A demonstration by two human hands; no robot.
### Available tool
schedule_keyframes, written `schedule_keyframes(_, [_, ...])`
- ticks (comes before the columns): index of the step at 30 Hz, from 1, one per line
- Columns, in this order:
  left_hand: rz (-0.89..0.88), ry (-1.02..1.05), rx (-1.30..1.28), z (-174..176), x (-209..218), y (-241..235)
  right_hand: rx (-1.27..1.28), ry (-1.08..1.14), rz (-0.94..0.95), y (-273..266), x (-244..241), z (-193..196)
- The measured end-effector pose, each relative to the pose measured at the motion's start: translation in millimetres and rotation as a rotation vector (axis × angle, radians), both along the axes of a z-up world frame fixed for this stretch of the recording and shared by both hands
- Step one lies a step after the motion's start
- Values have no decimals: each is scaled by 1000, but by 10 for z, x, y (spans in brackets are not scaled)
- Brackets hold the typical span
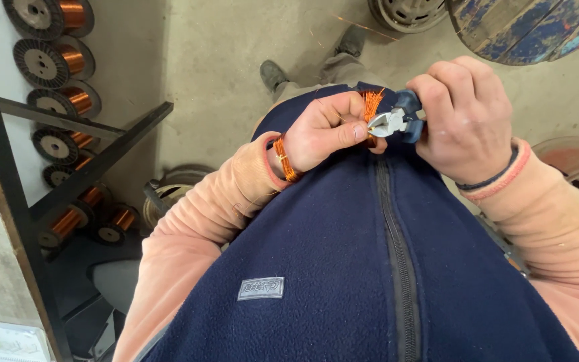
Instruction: Manually handle and arrange bundles of copper wire and trim excess using pliers.
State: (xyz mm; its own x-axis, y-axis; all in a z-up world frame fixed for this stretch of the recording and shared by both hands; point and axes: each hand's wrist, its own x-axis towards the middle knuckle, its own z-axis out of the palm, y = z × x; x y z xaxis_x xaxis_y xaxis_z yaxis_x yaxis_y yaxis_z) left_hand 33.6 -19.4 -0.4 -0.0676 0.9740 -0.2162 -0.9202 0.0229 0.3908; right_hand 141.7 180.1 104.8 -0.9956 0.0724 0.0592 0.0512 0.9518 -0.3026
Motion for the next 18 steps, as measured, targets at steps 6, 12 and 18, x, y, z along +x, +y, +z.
schedule_keyframes(6, [14,-7,28,-24,8,10,52,-10,9,21,37,-14])
schedule_keyframes(12, [21,-31,22,-23,27,3,8,90,-1,17,65,-199])
schedule_keyframes(18, [-2,25,-16,38,-21,-25,-84,152,-71,-44,262,-563])
